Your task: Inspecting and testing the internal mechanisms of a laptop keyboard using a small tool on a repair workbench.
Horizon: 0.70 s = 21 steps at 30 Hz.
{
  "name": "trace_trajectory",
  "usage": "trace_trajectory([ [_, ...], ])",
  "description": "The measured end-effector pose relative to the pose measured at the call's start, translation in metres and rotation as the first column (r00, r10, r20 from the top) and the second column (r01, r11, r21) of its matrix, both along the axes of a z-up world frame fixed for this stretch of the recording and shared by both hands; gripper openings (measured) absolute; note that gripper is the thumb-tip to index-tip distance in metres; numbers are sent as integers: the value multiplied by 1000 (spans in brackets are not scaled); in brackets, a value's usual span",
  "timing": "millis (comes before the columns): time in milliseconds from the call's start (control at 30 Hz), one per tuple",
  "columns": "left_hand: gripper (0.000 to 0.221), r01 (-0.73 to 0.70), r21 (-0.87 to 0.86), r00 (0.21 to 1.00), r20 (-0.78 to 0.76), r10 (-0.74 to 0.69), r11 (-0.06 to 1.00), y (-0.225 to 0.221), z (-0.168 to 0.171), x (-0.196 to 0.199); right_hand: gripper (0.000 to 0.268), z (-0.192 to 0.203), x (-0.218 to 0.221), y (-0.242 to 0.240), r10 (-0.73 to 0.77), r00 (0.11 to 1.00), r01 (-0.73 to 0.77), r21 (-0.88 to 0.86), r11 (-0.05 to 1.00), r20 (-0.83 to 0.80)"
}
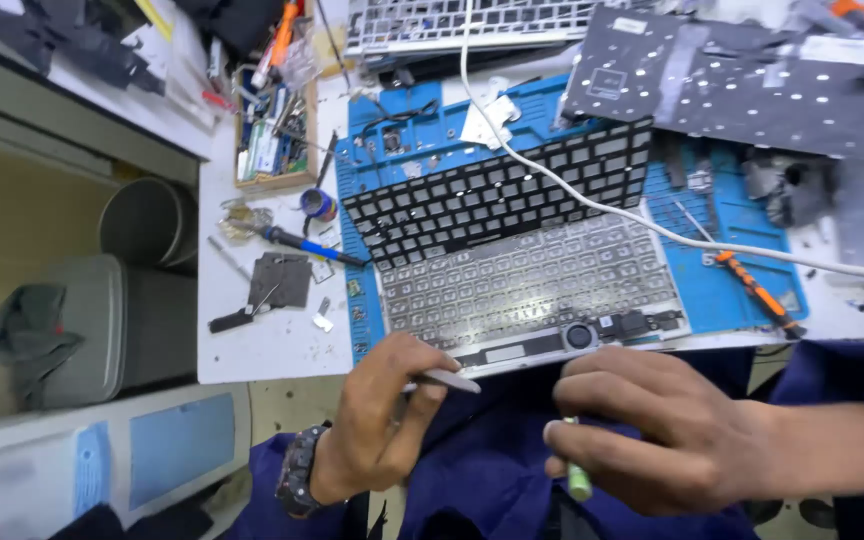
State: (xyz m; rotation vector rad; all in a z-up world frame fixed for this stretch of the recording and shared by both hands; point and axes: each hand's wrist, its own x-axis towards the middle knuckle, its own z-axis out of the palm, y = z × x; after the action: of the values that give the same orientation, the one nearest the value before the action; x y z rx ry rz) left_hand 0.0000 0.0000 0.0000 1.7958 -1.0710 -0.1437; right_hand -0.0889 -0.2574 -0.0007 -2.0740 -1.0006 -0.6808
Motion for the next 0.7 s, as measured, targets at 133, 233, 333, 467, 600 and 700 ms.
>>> trace_trajectory([
  [133, 22, 124, 45, 988, 90, -128, 991, -28, -9, 10, 21, 7, 11, 9, -33, 999, 33, -6, 999, 15],
  [233, 22, 17, 73, 983, 181, -30, 997, -43, -35, 24, 17, -6, 16, -11, -35, 996, 24, -131, 991, -82],
  [333, 17, -206, 98, 848, 515, 127, 974, -56, -61, 40, 6, -17, 19, -54, -73, 962, -68, -490, 869, -262],
  [467, 43, -276, 333, 731, 682, -28, 902, -63, -83, 50, 16, -15, 28, -99, -397, 885, 187, -597, 781, -242],
  [600, 50, -205, 504, 763, 619, -185, 839, -71, -98, 52, 21, -18, 43, -113, -522, 804, 231, -660, 715, -284],
  [700, 58, -186, 536, 790, 580, -199, 823, -69, -101, 56, 16, -21, 58, -103, -445, 847, 182, -625, 759, -293],
])
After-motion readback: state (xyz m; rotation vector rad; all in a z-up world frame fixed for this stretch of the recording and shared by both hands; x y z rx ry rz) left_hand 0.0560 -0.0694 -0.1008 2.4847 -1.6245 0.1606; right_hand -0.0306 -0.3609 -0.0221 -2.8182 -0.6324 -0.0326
